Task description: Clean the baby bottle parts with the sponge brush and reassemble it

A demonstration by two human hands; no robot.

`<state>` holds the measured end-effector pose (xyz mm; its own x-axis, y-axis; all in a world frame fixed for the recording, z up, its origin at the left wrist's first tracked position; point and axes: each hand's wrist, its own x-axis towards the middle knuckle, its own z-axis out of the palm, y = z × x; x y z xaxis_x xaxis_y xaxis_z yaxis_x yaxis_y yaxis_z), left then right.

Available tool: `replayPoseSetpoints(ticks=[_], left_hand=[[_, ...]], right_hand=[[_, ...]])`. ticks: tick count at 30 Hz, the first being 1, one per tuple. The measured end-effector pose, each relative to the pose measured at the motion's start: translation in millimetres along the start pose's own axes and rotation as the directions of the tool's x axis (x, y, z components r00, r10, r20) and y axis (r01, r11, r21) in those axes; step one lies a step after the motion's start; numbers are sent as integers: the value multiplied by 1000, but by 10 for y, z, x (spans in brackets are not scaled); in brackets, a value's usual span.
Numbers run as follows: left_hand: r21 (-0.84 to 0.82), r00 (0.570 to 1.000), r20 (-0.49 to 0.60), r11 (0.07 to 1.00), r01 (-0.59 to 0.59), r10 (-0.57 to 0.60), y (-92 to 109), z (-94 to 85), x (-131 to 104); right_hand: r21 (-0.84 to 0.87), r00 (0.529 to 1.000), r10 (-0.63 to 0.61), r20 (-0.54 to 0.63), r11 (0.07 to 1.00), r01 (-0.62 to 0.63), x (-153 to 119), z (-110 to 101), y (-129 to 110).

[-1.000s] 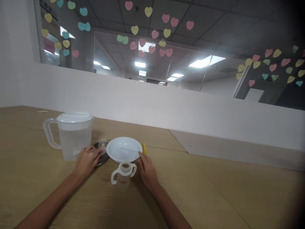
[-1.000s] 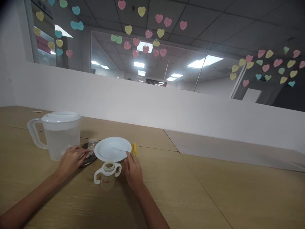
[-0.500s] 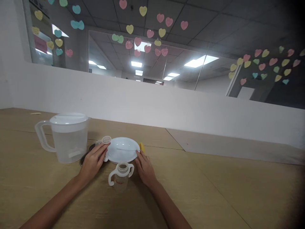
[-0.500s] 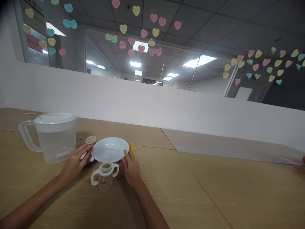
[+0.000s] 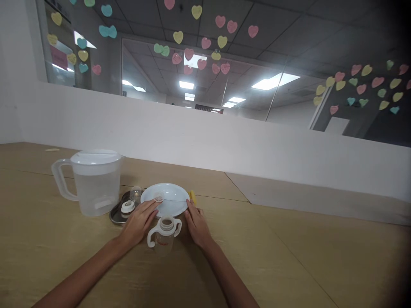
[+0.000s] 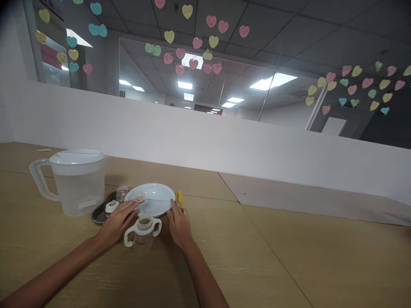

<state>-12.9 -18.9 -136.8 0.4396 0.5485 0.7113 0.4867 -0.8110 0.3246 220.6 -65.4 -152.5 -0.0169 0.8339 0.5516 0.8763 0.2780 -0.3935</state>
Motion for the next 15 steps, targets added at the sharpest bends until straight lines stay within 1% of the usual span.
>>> replayPoseSetpoints(ticks=[3,6,9,11,13,15], left_hand=[[-62,1000,2,998,1,0,48,14,-52],[-160,999,-24,986,40,-45,68,43,-109],[-244,993,-52,965,93,-109,53,81,-149],[-273,982,-73,951,148,-174,40,103,-158],[-285,966,-88,936,208,-242,39,116,-156],[-316,951,-92,914,254,-296,52,119,-145]], right_hand=[[31,999,-28,-32,999,29,11,34,61],[48,996,-13,-83,999,17,23,11,60],[82,982,-30,-189,996,46,32,-73,-24],[123,949,-57,-310,987,99,28,-136,-104],[162,902,-71,-426,975,153,12,-181,-181],[186,864,-89,-496,961,206,-12,-204,-253]])
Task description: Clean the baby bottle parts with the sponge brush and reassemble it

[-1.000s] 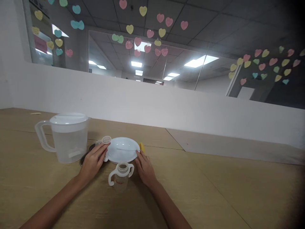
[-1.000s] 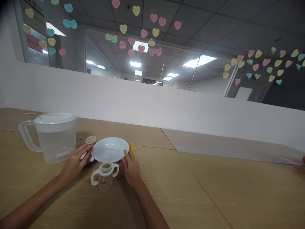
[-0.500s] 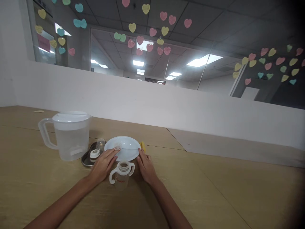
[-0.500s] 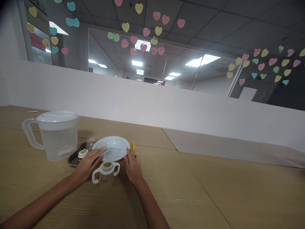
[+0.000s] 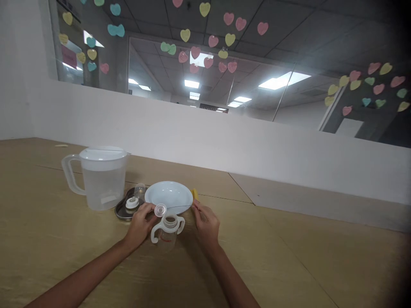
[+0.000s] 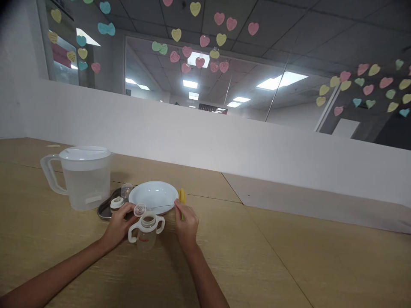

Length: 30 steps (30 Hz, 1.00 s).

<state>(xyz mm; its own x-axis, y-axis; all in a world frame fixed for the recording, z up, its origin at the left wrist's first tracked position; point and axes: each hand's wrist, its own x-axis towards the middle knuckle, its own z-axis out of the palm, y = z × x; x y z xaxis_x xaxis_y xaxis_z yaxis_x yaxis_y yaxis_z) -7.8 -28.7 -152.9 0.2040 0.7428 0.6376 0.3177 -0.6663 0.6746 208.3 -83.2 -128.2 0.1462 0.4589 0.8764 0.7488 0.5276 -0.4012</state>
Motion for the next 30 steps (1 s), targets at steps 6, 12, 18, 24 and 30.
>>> replayPoseSetpoints(ticks=[6,12,18,24,30], left_hand=[[-58,996,-76,998,30,-34,39,8,30],[77,992,-126,997,19,-9,-28,17,40],[67,991,-130,997,36,-27,-39,23,34],[71,992,-123,997,38,-29,-41,22,34],[62,992,-127,998,21,-13,-44,28,27]], right_hand=[[-27,948,-195,-252,980,195,22,-57,-261],[-134,758,-651,-26,754,643,-27,-439,-576],[-1,551,-822,145,557,831,-198,-549,-821],[52,502,-865,4,501,864,-241,-284,-851],[113,539,-838,80,545,831,-140,-349,-938]])
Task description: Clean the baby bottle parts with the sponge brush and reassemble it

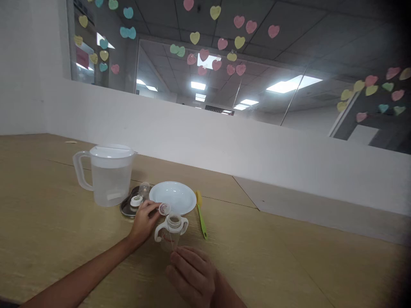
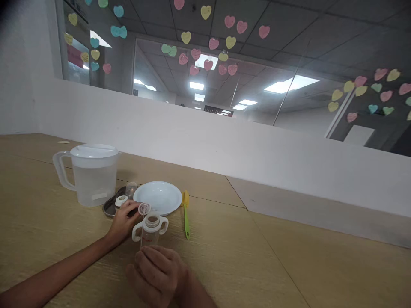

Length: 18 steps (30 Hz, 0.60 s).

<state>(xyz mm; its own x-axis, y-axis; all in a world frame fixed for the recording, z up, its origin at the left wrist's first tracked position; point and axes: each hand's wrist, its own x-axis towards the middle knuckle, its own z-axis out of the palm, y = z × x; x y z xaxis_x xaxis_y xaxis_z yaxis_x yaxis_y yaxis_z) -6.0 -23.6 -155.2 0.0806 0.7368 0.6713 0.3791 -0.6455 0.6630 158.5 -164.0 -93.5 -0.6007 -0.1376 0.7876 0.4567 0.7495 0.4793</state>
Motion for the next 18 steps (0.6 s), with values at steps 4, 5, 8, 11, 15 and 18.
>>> replayPoseSetpoints(ticks=[4,5,8,11,15,18], left_hand=[[19,999,6,999,-51,51,21,-19,-4],[26,998,8,997,-69,68,26,-25,-4],[44,992,23,991,-126,125,38,-39,-8],[50,984,46,983,-177,175,52,-46,-16],[63,974,26,972,-226,225,96,-58,-21],[75,964,-8,961,-265,266,136,-69,-19]], right_hand=[[3,1000,25,-2,1000,-25,66,-12,19],[3,999,34,-2,999,-34,69,0,25],[-13,996,87,-10,996,-87,52,40,40],[-18,993,118,0,993,-118,22,57,55],[-29,991,130,13,991,-130,2,56,78],[-25,991,134,32,991,-133,-1,66,94]])
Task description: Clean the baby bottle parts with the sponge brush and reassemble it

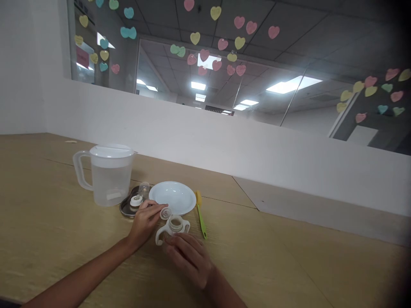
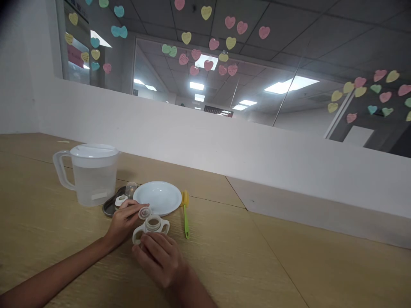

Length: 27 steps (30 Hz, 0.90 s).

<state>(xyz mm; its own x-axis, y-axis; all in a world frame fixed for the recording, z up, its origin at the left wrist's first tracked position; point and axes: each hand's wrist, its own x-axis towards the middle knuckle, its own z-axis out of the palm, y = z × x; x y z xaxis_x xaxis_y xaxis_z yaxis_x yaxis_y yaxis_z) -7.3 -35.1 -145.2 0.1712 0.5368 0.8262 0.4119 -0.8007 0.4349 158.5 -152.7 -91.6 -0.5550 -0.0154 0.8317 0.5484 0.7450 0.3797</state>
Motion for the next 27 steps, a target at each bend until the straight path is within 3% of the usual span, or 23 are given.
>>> replayPoseSetpoints(ticks=[15,22,27], left_hand=[[-103,989,-43,985,-142,138,151,-32,-12],[-179,970,-55,954,-241,235,261,-56,1],[-205,974,-15,952,-226,227,246,-29,-2]], right_hand=[[-86,999,-3,43,996,6,-43,171,60],[-284,998,41,50,959,-25,-96,230,136],[-300,998,35,61,954,-15,-152,235,128]])
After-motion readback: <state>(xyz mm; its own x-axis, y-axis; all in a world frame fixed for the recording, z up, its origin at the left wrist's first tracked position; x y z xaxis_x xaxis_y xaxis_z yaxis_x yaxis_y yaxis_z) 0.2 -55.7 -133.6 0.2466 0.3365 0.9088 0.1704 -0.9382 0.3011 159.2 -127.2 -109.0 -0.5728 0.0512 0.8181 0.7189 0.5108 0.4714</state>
